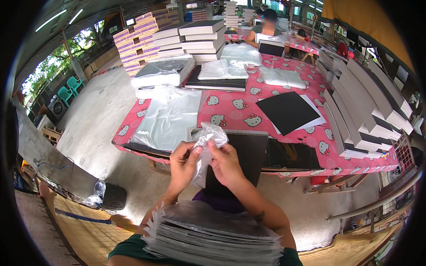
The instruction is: The person places paper items into individual plastic bags and stacks them. They handle a stack of papers and multiple clear plastic bags throughout the process.
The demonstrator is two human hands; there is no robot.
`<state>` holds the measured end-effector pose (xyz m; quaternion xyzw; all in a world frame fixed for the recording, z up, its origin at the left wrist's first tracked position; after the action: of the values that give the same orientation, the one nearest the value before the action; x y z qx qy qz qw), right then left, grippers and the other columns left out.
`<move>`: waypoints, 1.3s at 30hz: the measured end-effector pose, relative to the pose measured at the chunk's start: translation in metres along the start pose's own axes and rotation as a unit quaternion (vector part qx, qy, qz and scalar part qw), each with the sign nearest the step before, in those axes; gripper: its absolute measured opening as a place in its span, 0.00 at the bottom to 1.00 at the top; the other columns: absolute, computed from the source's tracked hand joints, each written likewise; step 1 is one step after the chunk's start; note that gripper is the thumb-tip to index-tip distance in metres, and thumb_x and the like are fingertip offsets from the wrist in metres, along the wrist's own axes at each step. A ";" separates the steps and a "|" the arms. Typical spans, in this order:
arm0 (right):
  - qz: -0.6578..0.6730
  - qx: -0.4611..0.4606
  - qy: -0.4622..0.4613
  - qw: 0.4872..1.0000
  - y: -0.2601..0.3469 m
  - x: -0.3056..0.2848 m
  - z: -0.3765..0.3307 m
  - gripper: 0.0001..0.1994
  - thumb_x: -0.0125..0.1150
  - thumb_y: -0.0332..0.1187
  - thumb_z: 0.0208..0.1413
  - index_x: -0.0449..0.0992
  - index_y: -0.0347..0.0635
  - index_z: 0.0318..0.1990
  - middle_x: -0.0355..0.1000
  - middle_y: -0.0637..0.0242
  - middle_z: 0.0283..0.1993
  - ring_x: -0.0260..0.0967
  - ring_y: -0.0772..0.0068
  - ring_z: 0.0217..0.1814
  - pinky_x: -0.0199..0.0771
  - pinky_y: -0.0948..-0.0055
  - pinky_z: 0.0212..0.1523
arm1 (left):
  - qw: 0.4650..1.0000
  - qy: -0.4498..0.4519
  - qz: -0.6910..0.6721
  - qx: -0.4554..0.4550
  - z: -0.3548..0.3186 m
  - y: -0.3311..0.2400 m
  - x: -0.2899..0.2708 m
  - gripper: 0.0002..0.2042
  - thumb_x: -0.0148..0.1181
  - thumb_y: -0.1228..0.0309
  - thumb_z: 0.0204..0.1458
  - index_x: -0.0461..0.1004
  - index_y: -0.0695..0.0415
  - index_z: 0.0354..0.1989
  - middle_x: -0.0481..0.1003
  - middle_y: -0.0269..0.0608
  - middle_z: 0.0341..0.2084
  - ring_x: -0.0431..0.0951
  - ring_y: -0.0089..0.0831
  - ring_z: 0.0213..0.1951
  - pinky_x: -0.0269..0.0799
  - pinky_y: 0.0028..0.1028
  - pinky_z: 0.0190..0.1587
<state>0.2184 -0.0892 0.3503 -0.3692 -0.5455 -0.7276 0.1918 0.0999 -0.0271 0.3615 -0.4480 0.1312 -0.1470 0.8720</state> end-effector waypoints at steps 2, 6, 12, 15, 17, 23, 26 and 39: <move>0.016 0.009 -0.007 1.000 0.012 -0.017 0.003 0.10 0.53 0.34 0.61 0.72 0.38 0.44 0.74 0.65 0.42 0.72 0.73 0.44 0.72 0.63 0.51 | 0.995 -0.001 0.077 0.062 0.010 -0.002 0.000 0.06 0.59 0.74 0.53 0.74 0.65 0.30 0.73 0.43 0.22 0.71 0.29 0.22 0.65 0.26 0.27; 0.048 0.014 -0.035 0.998 0.029 -0.037 0.005 0.12 0.53 0.38 0.61 0.71 0.39 0.44 0.74 0.64 0.40 0.73 0.70 0.43 0.75 0.65 0.50 | 0.992 0.068 0.082 0.061 0.023 -0.004 0.010 0.06 0.57 0.74 0.55 0.72 0.65 0.30 0.73 0.44 0.20 0.72 0.30 0.21 0.67 0.26 0.25; 0.138 -0.009 -0.054 0.989 0.034 -0.018 -0.011 0.20 0.50 0.45 0.61 0.68 0.38 0.50 0.71 0.62 0.48 0.71 0.69 0.49 0.72 0.64 0.54 | 0.998 0.016 0.057 -0.005 0.030 0.003 0.019 0.07 0.51 0.72 0.59 0.68 0.63 0.33 0.71 0.37 0.18 0.68 0.18 0.20 0.66 0.21 0.25; 0.077 -0.017 -0.016 0.997 0.033 -0.027 -0.020 0.20 0.50 0.44 0.61 0.68 0.38 0.53 0.70 0.60 0.52 0.68 0.66 0.55 0.68 0.58 0.57 | 0.995 0.027 0.061 0.074 0.026 0.023 0.028 0.08 0.50 0.69 0.60 0.66 0.61 0.34 0.71 0.40 0.18 0.72 0.23 0.20 0.68 0.25 0.24; 0.132 -0.061 -0.026 0.989 0.054 -0.074 -0.020 0.18 0.51 0.41 0.61 0.68 0.39 0.53 0.70 0.59 0.52 0.67 0.65 0.55 0.68 0.58 0.56 | 0.997 0.008 -0.066 -0.034 0.037 0.048 0.015 0.08 0.49 0.67 0.61 0.66 0.60 0.34 0.70 0.37 0.19 0.70 0.21 0.19 0.68 0.23 0.23; 0.048 -0.215 -0.145 0.965 0.181 -0.079 -0.057 0.15 0.56 0.35 0.58 0.71 0.37 0.49 0.72 0.61 0.48 0.71 0.65 0.49 0.73 0.62 0.52 | 0.905 -0.359 -0.226 -0.035 0.126 0.094 -0.146 0.07 0.47 0.73 0.57 0.66 0.65 0.34 0.72 0.45 0.28 0.75 0.35 0.32 0.77 0.32 0.37; -0.152 -0.236 -0.212 0.936 0.162 -0.051 -0.054 0.13 0.59 0.33 0.57 0.73 0.38 0.47 0.73 0.65 0.45 0.70 0.74 0.47 0.72 0.70 0.49 | 0.863 -0.413 0.167 0.239 0.149 0.058 -0.132 0.08 0.50 0.73 0.55 0.68 0.68 0.36 0.72 0.52 0.35 0.74 0.44 0.40 0.74 0.37 0.44; -0.228 -0.218 -0.061 0.947 0.044 0.004 -0.017 0.10 0.57 0.21 0.54 0.73 0.36 0.44 0.72 0.68 0.41 0.69 0.77 0.41 0.68 0.75 0.45 | 0.987 0.113 -0.097 -0.053 0.034 -0.014 0.014 0.09 0.59 0.70 0.56 0.74 0.64 0.29 0.69 0.24 0.20 0.61 0.11 0.23 0.57 0.17 0.24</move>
<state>0.2402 -0.1188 0.3802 -0.3116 -0.4537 -0.8291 -0.0977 0.1231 -0.0147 0.3908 -0.4849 0.1922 -0.2736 0.8081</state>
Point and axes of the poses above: each hand's wrist, its own z-axis towards the middle knuckle, its own x-axis out of the palm, y = z × x, the point moved 1 cm from there along z, towards the middle knuckle
